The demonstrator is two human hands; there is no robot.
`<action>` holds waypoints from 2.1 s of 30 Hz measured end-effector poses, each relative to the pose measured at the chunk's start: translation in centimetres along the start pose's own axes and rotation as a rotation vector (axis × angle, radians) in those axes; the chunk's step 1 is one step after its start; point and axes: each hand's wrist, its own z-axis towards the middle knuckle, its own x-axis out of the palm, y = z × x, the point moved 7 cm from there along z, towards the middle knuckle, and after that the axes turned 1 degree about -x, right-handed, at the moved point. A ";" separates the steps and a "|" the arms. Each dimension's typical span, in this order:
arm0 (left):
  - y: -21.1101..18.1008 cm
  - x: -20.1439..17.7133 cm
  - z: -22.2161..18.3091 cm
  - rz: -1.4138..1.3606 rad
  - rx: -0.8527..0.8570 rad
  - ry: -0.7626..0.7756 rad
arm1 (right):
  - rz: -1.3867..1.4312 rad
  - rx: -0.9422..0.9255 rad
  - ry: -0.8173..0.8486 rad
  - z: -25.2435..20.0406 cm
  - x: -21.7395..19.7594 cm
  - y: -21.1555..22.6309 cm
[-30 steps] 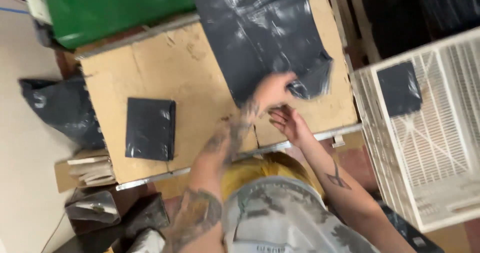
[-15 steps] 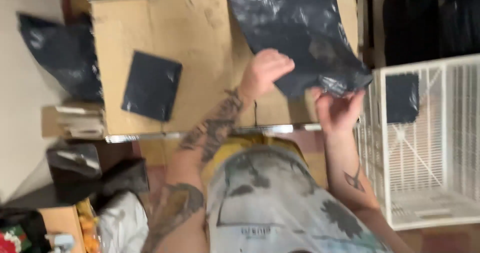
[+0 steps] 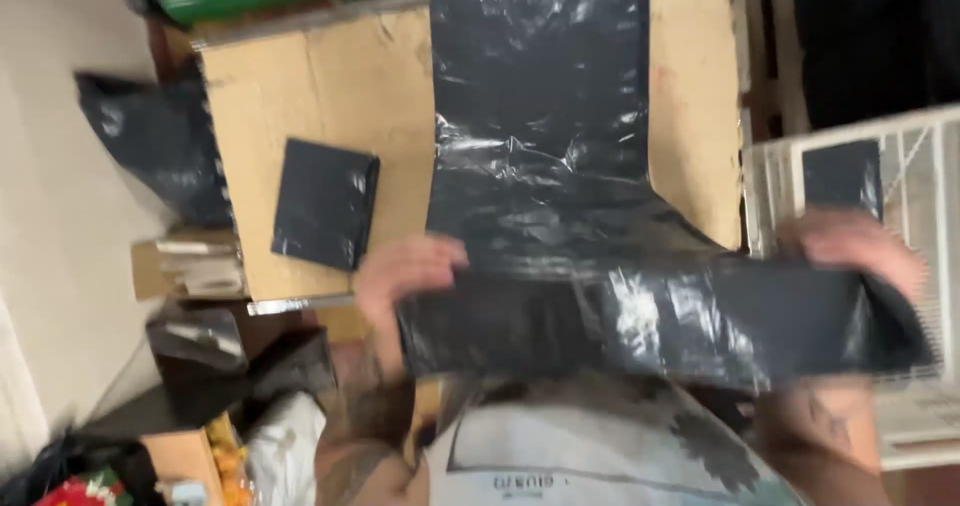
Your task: Folding black plastic bags and stacking them into a plastic crate at a packaging station.
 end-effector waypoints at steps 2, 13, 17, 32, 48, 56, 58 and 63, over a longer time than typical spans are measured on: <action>13.9 -2.0 -5.6 -0.294 0.116 0.625 | -0.109 0.302 -0.091 -3.0 -4.3 -11.7; 40.5 3.6 3.8 1.164 -0.880 -0.152 | -1.072 0.864 -0.120 13.7 4.3 -40.5; 44.7 2.6 2.8 0.621 -1.254 -0.254 | -0.952 1.221 -0.071 11.2 2.9 -45.9; 31.8 1.5 -9.5 0.290 -0.250 0.467 | -0.847 0.276 0.721 0.0 7.8 -28.8; 27.9 5.8 -11.7 1.416 -0.866 0.354 | -1.112 0.605 0.466 2.7 15.1 -28.4; 23.0 7.7 -14.8 0.835 -1.386 -0.101 | -0.801 0.259 0.145 2.6 31.4 -31.6; 20.3 6.3 -12.5 0.531 -1.468 -0.162 | -0.714 0.312 0.077 2.2 30.7 -32.5; 15.8 12.1 -6.7 0.356 -0.597 -0.080 | -0.074 0.505 -0.531 0.3 25.4 -35.1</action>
